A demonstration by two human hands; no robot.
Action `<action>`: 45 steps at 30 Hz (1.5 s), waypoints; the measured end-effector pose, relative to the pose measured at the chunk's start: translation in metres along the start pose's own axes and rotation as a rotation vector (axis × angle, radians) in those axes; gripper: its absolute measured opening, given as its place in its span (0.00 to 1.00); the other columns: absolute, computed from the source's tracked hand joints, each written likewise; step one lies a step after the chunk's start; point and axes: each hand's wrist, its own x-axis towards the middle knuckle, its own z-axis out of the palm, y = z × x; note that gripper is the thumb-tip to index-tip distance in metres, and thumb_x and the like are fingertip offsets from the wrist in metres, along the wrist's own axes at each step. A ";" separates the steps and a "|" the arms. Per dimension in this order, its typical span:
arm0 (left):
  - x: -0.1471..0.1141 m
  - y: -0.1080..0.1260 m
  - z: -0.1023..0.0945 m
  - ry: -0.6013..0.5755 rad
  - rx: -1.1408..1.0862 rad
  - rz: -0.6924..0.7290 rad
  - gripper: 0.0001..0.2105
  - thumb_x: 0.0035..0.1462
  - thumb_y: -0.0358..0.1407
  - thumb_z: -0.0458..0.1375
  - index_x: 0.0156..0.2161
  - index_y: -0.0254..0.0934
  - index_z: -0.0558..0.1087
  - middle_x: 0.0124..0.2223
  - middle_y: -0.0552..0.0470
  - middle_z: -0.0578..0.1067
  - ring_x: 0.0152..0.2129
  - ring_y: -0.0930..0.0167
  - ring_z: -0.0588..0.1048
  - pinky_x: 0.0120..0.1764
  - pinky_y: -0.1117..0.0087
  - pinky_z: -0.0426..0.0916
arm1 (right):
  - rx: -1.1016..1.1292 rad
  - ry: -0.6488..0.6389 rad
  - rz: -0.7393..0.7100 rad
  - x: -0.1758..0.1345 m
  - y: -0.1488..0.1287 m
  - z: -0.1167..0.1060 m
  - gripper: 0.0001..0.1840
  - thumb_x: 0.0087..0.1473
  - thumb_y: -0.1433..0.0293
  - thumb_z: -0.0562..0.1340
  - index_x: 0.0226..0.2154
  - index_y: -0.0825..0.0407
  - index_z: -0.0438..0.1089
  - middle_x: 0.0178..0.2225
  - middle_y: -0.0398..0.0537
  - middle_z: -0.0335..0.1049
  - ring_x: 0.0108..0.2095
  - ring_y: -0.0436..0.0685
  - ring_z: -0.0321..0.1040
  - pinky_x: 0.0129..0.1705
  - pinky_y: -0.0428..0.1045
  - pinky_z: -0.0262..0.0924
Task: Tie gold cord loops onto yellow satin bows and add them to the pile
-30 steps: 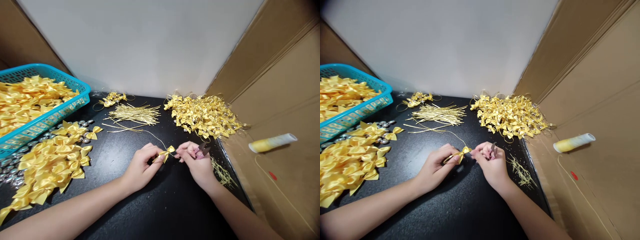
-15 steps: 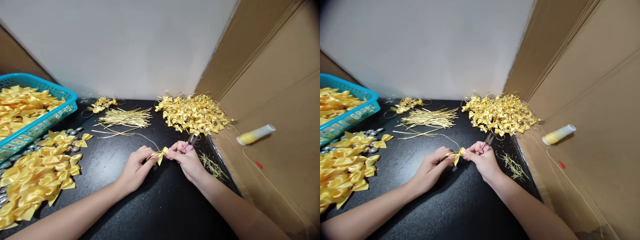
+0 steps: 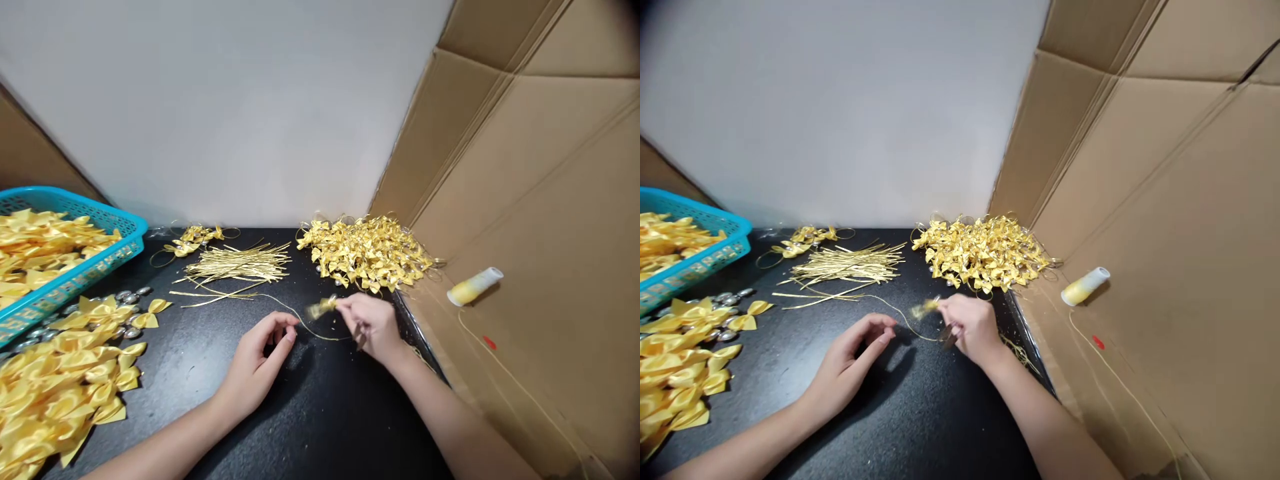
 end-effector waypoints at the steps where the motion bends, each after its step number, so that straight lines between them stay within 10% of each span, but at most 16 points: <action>1: 0.000 0.000 0.000 -0.002 0.004 -0.002 0.10 0.61 0.42 0.52 0.41 0.38 0.70 0.32 0.53 0.73 0.28 0.70 0.69 0.34 0.70 0.63 | 0.008 -0.023 0.009 0.001 0.001 0.000 0.23 0.56 0.74 0.60 0.14 0.50 0.53 0.25 0.45 0.75 0.25 0.50 0.71 0.25 0.45 0.60; 20: 0.003 -0.003 0.000 0.003 0.091 0.069 0.11 0.61 0.42 0.51 0.36 0.37 0.71 0.29 0.53 0.72 0.27 0.70 0.69 0.32 0.70 0.64 | 0.042 0.246 0.627 0.092 0.071 -0.030 0.25 0.39 0.69 0.65 0.17 0.46 0.42 0.19 0.40 0.68 0.30 0.56 0.74 0.35 0.49 0.65; 27: 0.002 0.000 -0.001 0.029 0.077 0.090 0.10 0.61 0.40 0.52 0.36 0.37 0.72 0.29 0.53 0.73 0.27 0.70 0.70 0.32 0.71 0.64 | -0.149 0.075 0.673 0.116 0.070 0.012 0.22 0.36 0.69 0.66 0.14 0.47 0.49 0.18 0.42 0.69 0.27 0.56 0.70 0.29 0.47 0.60; 36: 0.002 -0.002 0.000 0.012 0.066 0.104 0.09 0.61 0.39 0.51 0.36 0.37 0.71 0.30 0.53 0.73 0.27 0.70 0.69 0.32 0.71 0.63 | -0.307 -0.235 0.520 0.124 0.062 0.011 0.16 0.45 0.72 0.65 0.16 0.51 0.57 0.36 0.48 0.78 0.38 0.57 0.73 0.39 0.49 0.63; 45: 0.001 0.001 0.001 0.018 0.053 0.102 0.09 0.61 0.38 0.52 0.35 0.37 0.71 0.31 0.52 0.74 0.28 0.70 0.70 0.32 0.71 0.64 | -0.521 -0.606 0.471 0.142 0.056 0.054 0.15 0.61 0.64 0.59 0.49 0.52 0.67 0.50 0.51 0.68 0.45 0.56 0.69 0.46 0.56 0.67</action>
